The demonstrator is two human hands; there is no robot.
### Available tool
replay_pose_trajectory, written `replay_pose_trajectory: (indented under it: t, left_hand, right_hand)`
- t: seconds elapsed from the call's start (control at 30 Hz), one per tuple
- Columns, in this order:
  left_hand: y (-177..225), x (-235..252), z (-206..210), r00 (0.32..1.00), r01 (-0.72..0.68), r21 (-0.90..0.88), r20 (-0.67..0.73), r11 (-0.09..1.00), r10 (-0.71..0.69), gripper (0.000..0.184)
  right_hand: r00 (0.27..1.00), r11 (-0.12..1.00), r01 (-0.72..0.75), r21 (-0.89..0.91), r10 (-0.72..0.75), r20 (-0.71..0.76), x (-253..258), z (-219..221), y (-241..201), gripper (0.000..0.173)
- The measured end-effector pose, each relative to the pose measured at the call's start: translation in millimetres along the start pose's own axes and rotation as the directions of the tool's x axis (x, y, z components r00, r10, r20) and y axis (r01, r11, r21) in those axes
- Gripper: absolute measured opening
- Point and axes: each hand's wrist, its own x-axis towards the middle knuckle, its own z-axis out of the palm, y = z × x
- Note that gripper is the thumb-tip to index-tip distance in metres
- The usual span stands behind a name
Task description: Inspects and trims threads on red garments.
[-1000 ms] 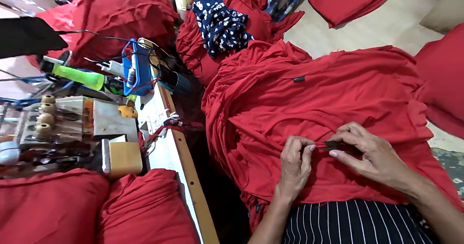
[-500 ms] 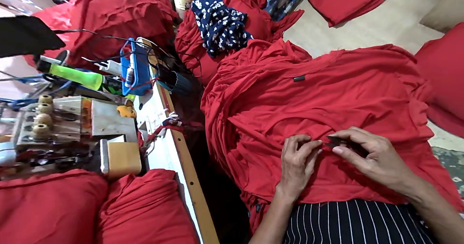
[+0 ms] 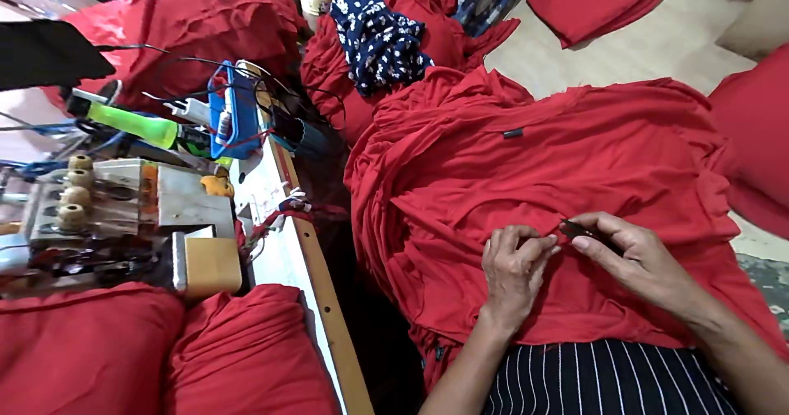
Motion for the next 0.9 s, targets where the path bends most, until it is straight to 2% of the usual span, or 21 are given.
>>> replay_pose_trajectory:
  t: [0.3,0.53,0.77,0.9]
  left_hand:
    - [1,1,-18,0.991,0.109,-0.205,0.096,0.973,-0.091,0.008]
    - [1,0,-13,0.991,0.127,-0.193,0.053,0.973,-0.119,0.010]
    - [6,0,-19,0.982,0.168,-0.229,0.120,0.959,-0.143,0.011]
    - [8,-4,-18,0.982,0.136,-0.198,0.154,0.971,-0.106,0.014]
  right_hand:
    - [0.999,0.999,0.033,-0.035,-0.032,0.029,-4,-1,5,0.038]
    - [0.996,0.995,0.068,-0.067,-0.064,0.063,-7,-3,6,0.033]
    - [0.984,0.933,0.179,-0.313,-0.175,0.041,-8,-1,1,0.031]
    - [0.976,0.894,0.208,-0.397,-0.218,0.022,-9,0,-2,0.030]
